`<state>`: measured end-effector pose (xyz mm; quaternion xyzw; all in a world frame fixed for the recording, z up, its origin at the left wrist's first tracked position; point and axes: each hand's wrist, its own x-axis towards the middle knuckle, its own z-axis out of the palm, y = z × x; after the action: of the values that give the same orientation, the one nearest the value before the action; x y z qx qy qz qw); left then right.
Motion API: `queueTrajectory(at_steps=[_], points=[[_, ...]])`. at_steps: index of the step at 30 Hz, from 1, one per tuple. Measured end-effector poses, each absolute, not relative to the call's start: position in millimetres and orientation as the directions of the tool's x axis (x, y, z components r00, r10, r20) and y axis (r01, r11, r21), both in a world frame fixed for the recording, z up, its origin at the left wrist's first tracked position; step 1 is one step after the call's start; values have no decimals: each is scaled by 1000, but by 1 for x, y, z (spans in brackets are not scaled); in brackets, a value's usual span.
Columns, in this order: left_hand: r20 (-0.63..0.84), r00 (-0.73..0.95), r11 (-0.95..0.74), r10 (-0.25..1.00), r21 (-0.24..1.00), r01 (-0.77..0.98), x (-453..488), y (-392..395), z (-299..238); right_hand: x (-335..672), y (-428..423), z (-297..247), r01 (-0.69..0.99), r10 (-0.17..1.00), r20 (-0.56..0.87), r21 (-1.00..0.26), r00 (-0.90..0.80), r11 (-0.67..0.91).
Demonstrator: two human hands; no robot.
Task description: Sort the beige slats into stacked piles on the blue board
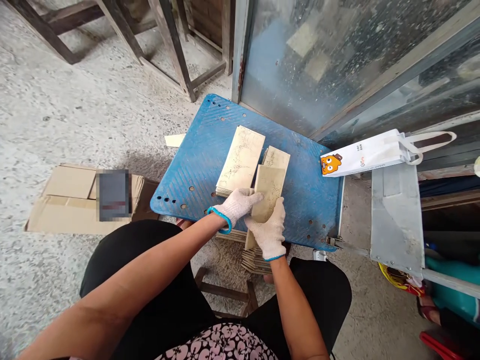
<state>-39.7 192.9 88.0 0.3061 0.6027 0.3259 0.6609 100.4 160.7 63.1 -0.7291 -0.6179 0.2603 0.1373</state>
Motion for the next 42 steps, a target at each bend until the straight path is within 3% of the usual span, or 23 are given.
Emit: queueTrajectory(at_steps=[3, 5, 9, 12, 17, 31, 35, 42], points=[[-460, -20, 455, 888, 871, 185, -43, 195, 97, 101, 191, 68, 825, 937, -288, -468, 198, -318], [-428, -25, 405, 903, 831, 381, -46, 192, 103, 101, 216, 70, 830, 901, -342, -392, 267, -395], [-443, 176, 246, 879, 737, 630, -51, 179, 111, 98, 256, 64, 850, 912, -322, -375, 254, -370], [-514, 357, 77, 780, 645, 760, -48, 165, 113, 90, 273, 57, 862, 909, -331, -351, 252, -367], [-644, 473, -92, 601, 533, 841, -42, 151, 107, 72, 289, 50, 878, 884, -350, -251, 311, -408], [-679, 417, -48, 605, 492, 870, -52, 158, 119, 43, 293, 33, 886, 848, -357, -101, 391, -452], [-678, 400, -35, 617, 484, 874, -54, 161, 118, 54, 287, 32, 890, 885, -314, -193, 343, -413], [-698, 393, -65, 599, 447, 892, -51, 167, 97, 107, 290, 45, 789, 967, -116, -561, 225, -251]])
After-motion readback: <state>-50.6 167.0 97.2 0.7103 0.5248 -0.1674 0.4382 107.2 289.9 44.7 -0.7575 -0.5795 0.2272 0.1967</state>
